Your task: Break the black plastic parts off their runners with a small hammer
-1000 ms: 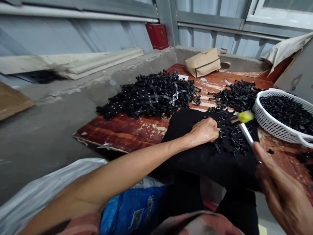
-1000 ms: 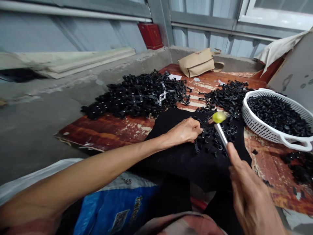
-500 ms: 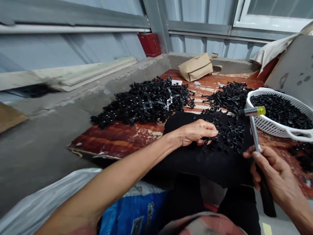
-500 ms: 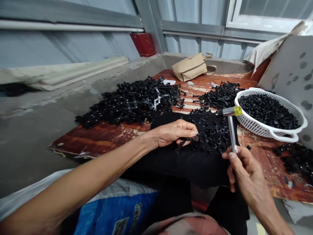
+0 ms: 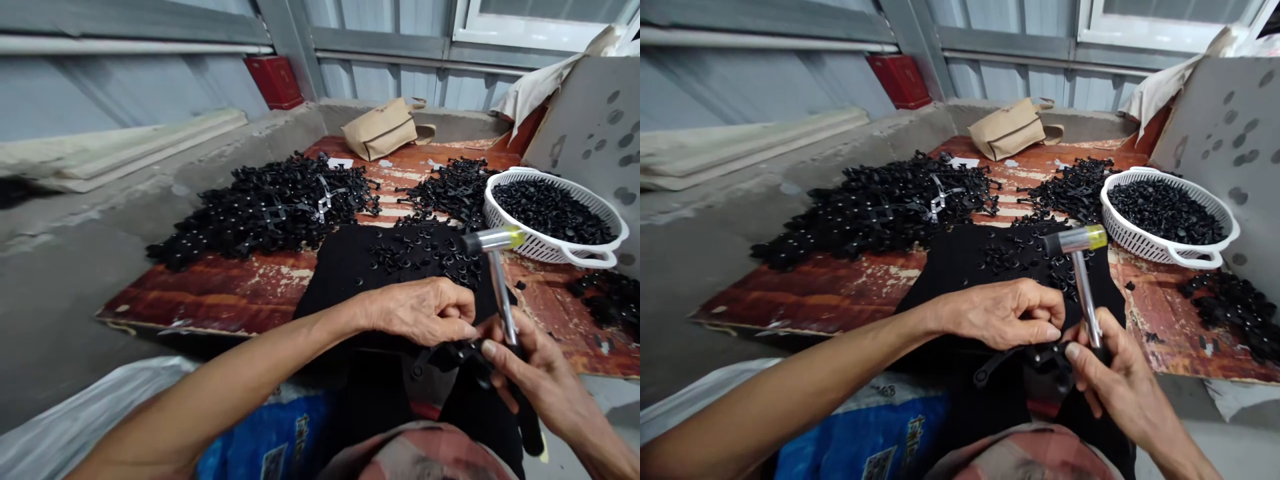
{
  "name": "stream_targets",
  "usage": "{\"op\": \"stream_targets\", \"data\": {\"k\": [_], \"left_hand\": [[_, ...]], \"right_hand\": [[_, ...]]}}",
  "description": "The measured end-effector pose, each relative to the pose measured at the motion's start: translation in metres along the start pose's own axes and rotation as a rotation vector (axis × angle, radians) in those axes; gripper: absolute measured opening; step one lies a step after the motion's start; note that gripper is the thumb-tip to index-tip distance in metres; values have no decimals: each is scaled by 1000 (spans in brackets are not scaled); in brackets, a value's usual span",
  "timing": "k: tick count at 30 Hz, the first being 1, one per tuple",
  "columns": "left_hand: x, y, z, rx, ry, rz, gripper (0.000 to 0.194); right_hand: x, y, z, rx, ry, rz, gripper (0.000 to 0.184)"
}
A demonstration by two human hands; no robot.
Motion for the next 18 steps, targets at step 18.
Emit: {"op": "stream_targets", "data": {"k": [18], "left_hand": [[-20,-46,16,802,239,1006,32]], "right_hand": [[1,-6,33,467,356,124,8]]}}
Point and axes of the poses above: each hand's wrist, its own z-axis away from the middle knuckle, its own y-axis out of the back of the hand, x = y × z, the point moved 6 cm from there along -z, towards the middle knuckle, and after that the axes turned 13 degrees about -y, right-handed, at the moved point
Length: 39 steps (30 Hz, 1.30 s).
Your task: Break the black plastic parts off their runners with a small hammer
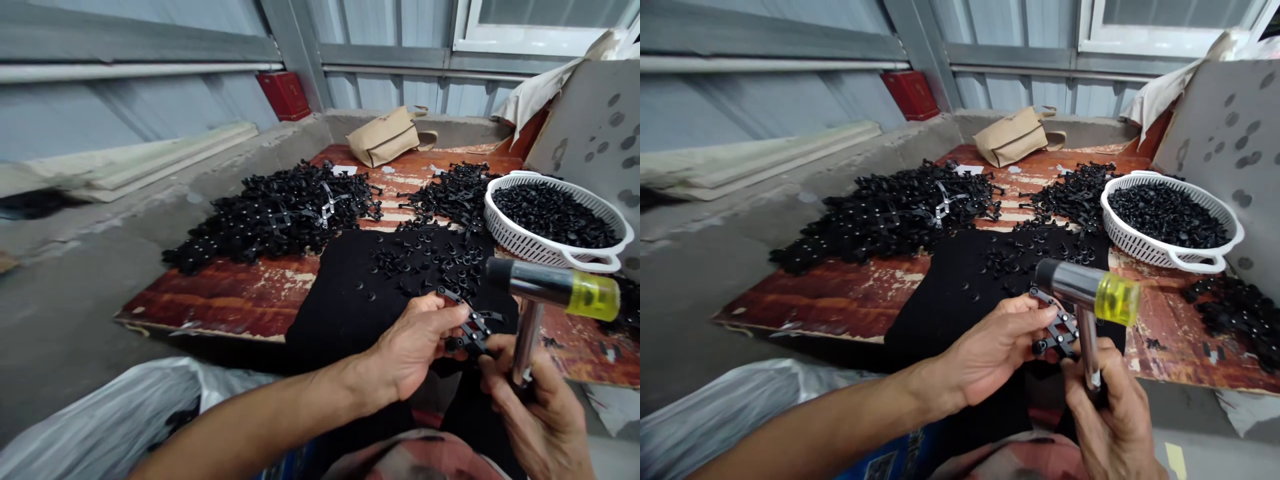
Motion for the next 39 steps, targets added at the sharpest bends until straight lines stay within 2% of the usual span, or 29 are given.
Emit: {"op": "stream_targets", "data": {"k": [4,8,10,13,15,18,21,27,34,39], "left_hand": [[6,4,-11,78,22,-104,19],[21,3,-27,25,28,-291,6],[34,7,-38,52,14,-338,8],[55,22,-54,187,-28,-404,12],[62,28,-62,208,-38,-470,14],[61,28,-72,122,-26,-564,18],[57,26,-77,53,-74,-698,16],[57,30,-81,74,-182,-889,6],[54,32,-75,33,-139,-883,4],[53,33,-77,12,-225,-940,3]], "right_hand": [[6,-6,-8,-61,-106,-46,4],[10,-7,-24,-163,-193,-138,15],[10,-3,-30,-149,-221,-187,18],[13,8,-31,-74,-251,-244,19],[20,16,-28,-41,-279,-262,19],[34,25,-21,-27,-321,-264,21],[46,33,-17,-26,-357,-238,21],[57,42,-10,10,-419,-229,23],[64,44,-3,36,-456,-258,23],[64,43,-4,37,-460,-252,22]]}}
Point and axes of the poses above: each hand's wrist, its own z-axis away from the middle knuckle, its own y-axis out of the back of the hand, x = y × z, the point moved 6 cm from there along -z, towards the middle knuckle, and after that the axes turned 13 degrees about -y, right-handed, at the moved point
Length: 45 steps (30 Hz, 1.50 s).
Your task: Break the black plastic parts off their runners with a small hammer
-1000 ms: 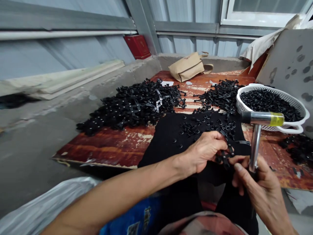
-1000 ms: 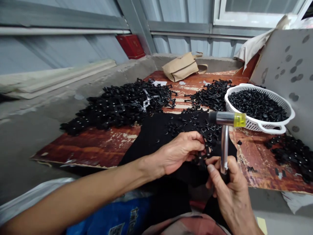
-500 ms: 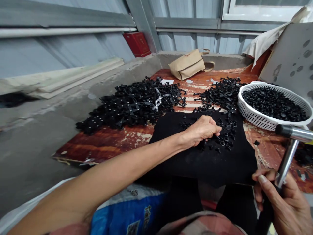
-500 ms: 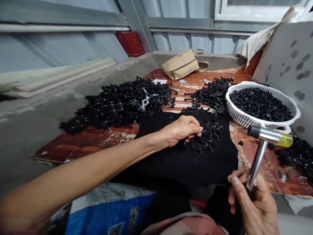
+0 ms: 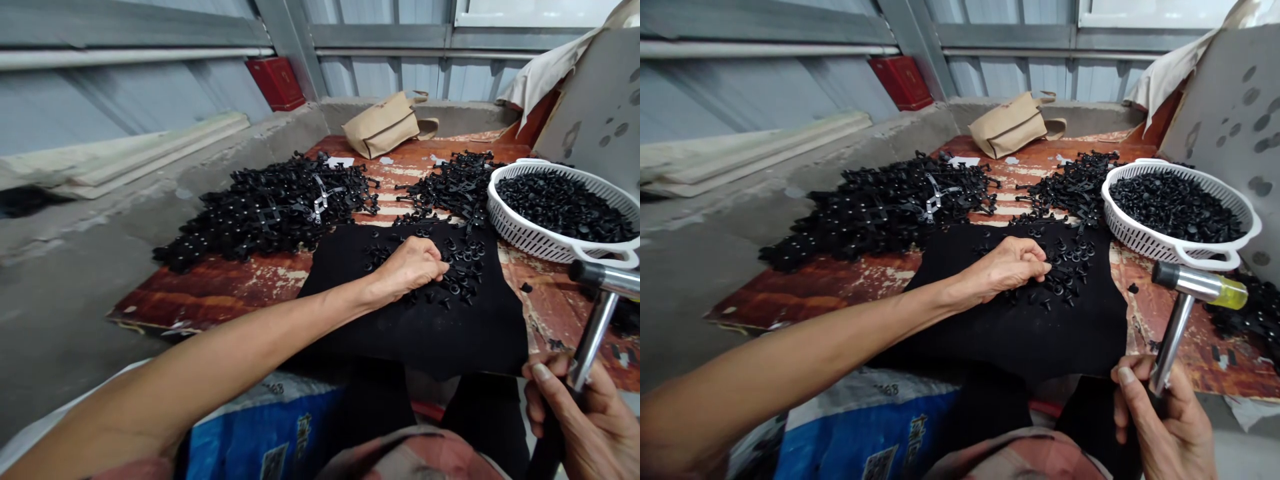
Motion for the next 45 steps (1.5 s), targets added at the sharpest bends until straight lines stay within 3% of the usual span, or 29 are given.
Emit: {"op": "stream_targets", "data": {"k": [8,24,30,32,34,37,40,45], "left_hand": [[-9,-2,-3,8,-102,-13,6],[-1,0,0,10,-95,-121,6],[-1,0,-1,6,-81,-134,6],[-1,0,0,12,-87,-139,6],[1,0,1,12,-97,-137,7],[1,0,1,8,-102,-139,7],[-1,0,0,7,-104,-152,7],[-1,0,-2,-8,-81,-132,7]], "right_hand": [[-2,-1,0,9,10,21,23],[-7,-7,-2,-13,108,157,20],[-6,2,-12,-22,110,316,25],[-15,2,-14,0,248,507,38],[-30,-4,-10,42,476,708,45],[-47,-18,-2,56,736,849,50],[-54,-27,2,38,846,954,52],[-51,-26,-3,72,867,1114,47]]}}
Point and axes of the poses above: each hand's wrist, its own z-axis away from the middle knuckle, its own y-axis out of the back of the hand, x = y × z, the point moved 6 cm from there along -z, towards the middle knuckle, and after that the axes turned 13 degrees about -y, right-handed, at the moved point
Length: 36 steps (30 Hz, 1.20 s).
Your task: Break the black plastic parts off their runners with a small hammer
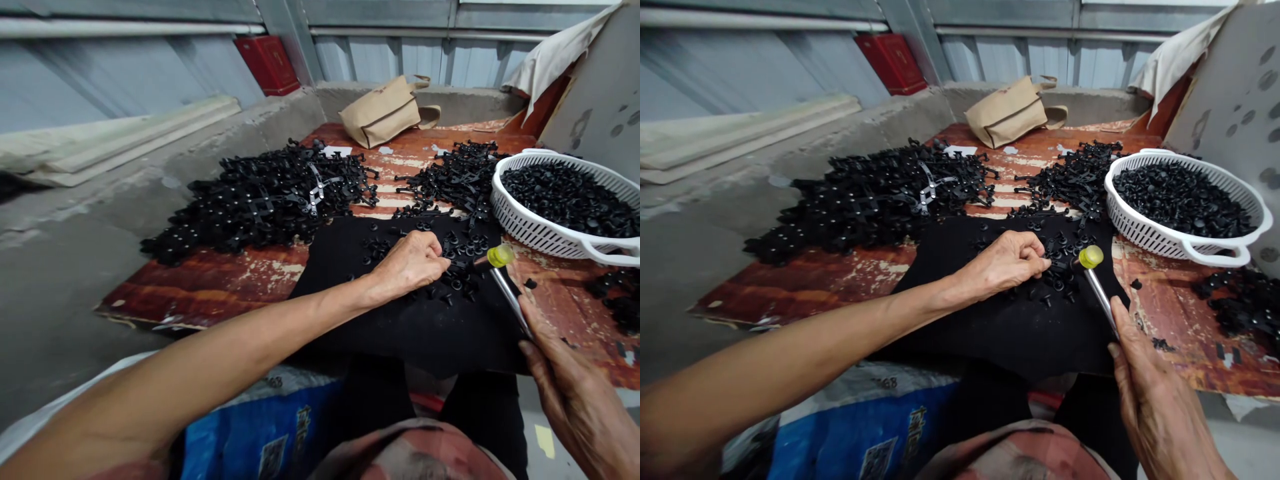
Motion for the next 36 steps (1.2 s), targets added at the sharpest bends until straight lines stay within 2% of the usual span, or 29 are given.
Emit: {"op": "stream_targets", "data": {"k": [4,7,12,17,21,26,31,33,36], "left_hand": [[1,0,-1,-85,106,49,18],[-1,-1,-4,-133,86,111,28],[-14,-1,-8,-131,74,210,29],[-9,-3,-4,-137,17,199,30],[0,-1,-2,-95,21,196,31],[4,-1,-1,-97,35,199,30],[7,0,1,-90,38,200,31],[8,0,2,-100,63,190,31],[7,0,3,-117,85,172,31]], "right_hand": [[1,-3,0,-37,59,57,54],[2,-3,-1,-34,24,19,56],[7,-8,-1,-69,-49,-23,56],[6,-2,-4,-8,11,67,52],[-7,10,-7,-4,40,-56,53],[-14,25,-3,136,-8,-149,59],[-15,10,-1,-40,49,-90,59],[-15,17,0,15,14,-145,58],[-13,31,3,200,-39,-154,60]]}}
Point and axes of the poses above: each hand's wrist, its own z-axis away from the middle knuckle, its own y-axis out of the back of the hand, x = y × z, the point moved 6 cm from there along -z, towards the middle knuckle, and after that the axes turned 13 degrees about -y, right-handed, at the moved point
